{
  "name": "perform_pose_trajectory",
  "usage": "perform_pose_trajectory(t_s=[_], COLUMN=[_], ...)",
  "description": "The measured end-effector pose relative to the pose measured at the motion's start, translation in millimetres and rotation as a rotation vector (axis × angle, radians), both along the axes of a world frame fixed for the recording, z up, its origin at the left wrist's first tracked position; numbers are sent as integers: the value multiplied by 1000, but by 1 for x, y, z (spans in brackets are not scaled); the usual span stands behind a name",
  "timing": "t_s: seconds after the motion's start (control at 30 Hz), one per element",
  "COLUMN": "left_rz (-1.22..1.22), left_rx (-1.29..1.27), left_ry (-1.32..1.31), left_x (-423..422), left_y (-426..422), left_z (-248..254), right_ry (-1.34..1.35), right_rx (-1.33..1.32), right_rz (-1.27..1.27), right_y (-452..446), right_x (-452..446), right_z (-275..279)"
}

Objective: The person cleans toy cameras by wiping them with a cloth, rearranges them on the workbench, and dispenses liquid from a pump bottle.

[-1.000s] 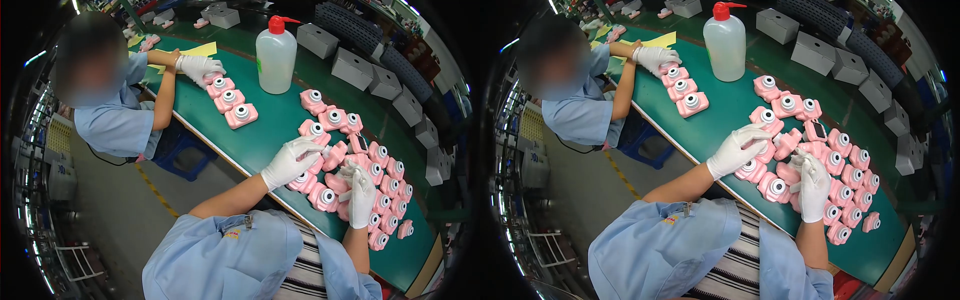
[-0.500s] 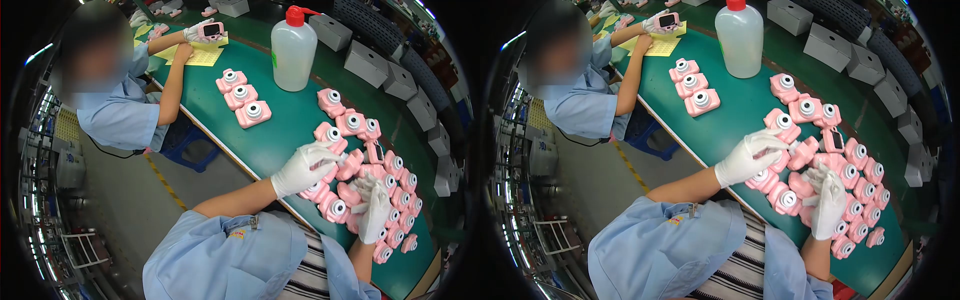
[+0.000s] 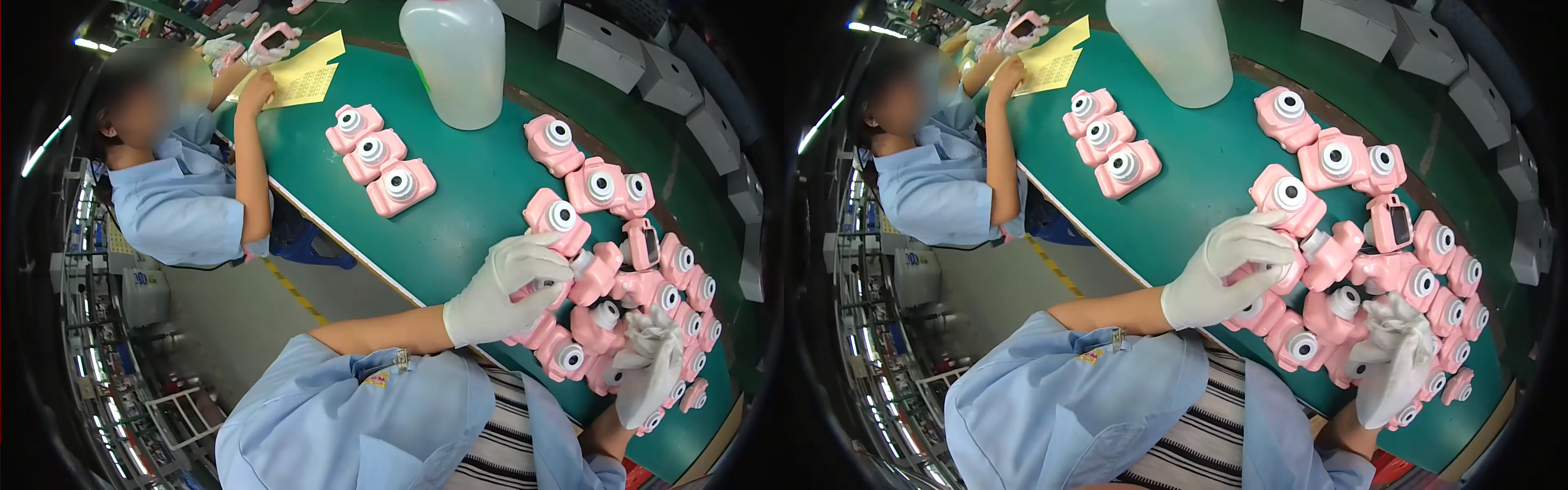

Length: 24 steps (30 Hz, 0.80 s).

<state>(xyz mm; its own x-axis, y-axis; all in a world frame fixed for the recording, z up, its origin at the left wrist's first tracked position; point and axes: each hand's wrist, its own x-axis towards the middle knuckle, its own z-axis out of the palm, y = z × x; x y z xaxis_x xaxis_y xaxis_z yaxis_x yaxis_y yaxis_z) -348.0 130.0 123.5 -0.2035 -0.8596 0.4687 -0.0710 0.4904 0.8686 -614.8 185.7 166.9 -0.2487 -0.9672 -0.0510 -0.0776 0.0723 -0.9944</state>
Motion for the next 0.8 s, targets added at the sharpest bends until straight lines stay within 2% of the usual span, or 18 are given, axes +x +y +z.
perform_pose_trajectory(t_s=[0.03,0.17,0.4,0.63,0.8], left_rz=[-16,-34,-53,-73,-55], left_rx=[0,-12,9,19,55], left_ry=[6,9,14,43,35], left_x=[2,4,5,5,2], left_y=[-2,-5,-3,-3,-4], left_z=[0,1,-2,-4,-1], right_ry=[109,141,42,267,116], right_rx=[80,94,71,22,-30], right_rz=[-49,97,48,109,160], right_y=[-3,-12,-12,-14,-15], right_x=[-1,17,3,18,29], right_z=[2,15,-1,9,11])
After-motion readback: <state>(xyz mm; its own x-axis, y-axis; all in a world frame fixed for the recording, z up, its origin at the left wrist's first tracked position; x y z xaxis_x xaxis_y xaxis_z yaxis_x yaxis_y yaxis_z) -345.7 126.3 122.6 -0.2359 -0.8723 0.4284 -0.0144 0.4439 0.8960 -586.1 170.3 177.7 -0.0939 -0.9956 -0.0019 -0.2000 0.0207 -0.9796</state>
